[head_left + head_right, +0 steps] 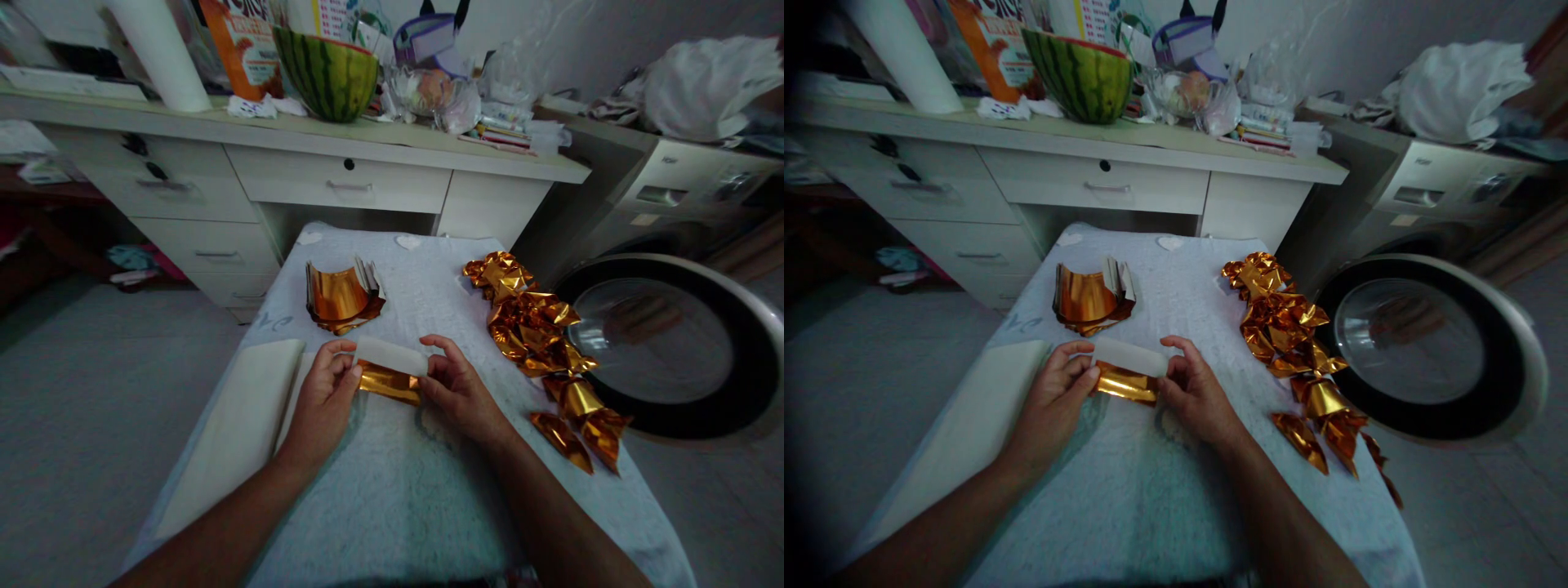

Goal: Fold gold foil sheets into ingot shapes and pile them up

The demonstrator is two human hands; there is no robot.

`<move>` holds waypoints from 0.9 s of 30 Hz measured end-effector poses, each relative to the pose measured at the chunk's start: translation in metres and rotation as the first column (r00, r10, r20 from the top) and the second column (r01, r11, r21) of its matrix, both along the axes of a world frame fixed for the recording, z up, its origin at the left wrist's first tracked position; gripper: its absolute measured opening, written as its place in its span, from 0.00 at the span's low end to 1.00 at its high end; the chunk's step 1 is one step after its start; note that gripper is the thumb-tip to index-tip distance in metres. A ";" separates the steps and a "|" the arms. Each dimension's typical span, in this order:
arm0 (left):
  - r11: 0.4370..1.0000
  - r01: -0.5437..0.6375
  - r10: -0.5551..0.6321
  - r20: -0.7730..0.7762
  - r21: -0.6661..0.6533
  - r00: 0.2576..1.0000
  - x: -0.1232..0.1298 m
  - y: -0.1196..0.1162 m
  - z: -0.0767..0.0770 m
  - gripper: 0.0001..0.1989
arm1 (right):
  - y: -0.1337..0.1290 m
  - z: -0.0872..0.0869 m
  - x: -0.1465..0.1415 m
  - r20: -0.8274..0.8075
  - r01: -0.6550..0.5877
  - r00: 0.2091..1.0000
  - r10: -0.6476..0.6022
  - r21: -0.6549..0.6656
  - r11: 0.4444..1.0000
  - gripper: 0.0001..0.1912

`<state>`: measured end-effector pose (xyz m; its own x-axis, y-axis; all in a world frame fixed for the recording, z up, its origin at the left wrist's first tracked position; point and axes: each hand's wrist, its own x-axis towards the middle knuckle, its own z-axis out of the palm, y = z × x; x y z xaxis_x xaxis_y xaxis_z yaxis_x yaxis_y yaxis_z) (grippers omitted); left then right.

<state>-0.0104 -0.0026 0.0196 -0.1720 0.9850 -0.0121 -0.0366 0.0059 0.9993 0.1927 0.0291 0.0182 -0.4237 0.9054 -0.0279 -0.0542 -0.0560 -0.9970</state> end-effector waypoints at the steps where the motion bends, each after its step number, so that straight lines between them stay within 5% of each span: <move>1: 1.000 -0.009 0.009 0.007 0.009 1.000 0.001 0.000 0.000 0.08 | 0.000 0.001 0.000 0.018 -0.005 1.000 0.005 0.008 1.000 0.24; 6: 0.996 -0.072 0.072 0.002 0.051 0.997 0.001 -0.001 0.002 0.07 | 0.001 -0.002 0.000 0.025 0.010 1.000 -0.010 -0.010 1.000 0.24; 8: 0.996 -0.046 0.053 -0.089 0.077 0.995 -0.002 -0.002 0.001 0.02 | 0.002 -0.004 0.000 0.044 0.027 0.999 -0.026 -0.013 1.000 0.25; 12: 0.991 0.058 -0.022 -0.275 0.123 0.961 -0.005 -0.002 0.000 0.10 | 0.003 -0.005 0.001 0.123 0.042 0.991 -0.044 0.019 0.999 0.19; 20: 0.998 0.041 -0.029 -0.274 0.039 0.961 -0.001 -0.001 0.005 0.11 | 0.001 -0.003 0.001 0.241 0.058 0.968 -0.070 0.057 0.997 0.15; 23: 1.000 0.019 -0.019 -0.207 -0.002 0.978 -0.001 0.000 0.004 0.12 | -0.001 -0.001 0.003 0.335 0.143 0.915 -0.223 0.248 0.958 0.19; 27: 0.997 0.004 -0.013 -0.112 -0.081 0.994 -0.002 0.001 0.005 0.13 | -0.006 0.002 0.004 0.438 0.000 0.822 -0.363 0.639 0.769 0.33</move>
